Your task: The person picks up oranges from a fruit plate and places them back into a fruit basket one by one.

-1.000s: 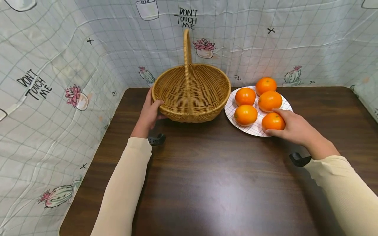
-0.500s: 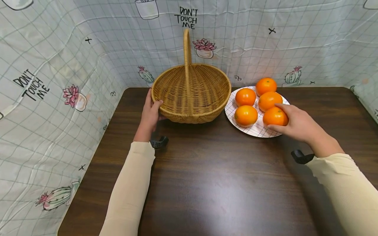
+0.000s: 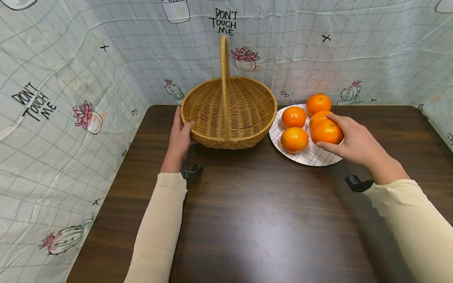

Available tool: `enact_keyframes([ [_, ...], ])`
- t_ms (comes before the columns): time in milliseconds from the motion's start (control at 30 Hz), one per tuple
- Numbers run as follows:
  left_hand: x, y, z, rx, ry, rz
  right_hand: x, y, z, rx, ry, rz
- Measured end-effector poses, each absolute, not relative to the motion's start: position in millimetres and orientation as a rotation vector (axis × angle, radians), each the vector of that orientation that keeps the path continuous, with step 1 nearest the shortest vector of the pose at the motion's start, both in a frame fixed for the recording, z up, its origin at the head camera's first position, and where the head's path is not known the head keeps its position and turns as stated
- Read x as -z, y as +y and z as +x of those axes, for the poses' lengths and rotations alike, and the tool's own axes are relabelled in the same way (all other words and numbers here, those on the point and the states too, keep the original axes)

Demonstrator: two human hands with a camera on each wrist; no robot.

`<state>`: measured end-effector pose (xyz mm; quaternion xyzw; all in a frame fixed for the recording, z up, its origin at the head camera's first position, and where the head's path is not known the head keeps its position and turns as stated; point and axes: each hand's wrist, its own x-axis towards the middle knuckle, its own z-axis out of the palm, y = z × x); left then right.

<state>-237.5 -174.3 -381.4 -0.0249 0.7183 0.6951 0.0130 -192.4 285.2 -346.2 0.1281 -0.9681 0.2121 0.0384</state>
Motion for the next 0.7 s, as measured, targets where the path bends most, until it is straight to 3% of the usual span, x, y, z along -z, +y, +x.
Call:
enact_keyframes([
  [267, 361, -170, -223, -2.156, 2.256, -0.053, 334, 273, -197, -0.703, -2.922, 0.398],
  [700, 362, -168, -220, -2.165, 2.258, -0.011, 325, 254, -204, -0.760, -2.857, 0.420],
])
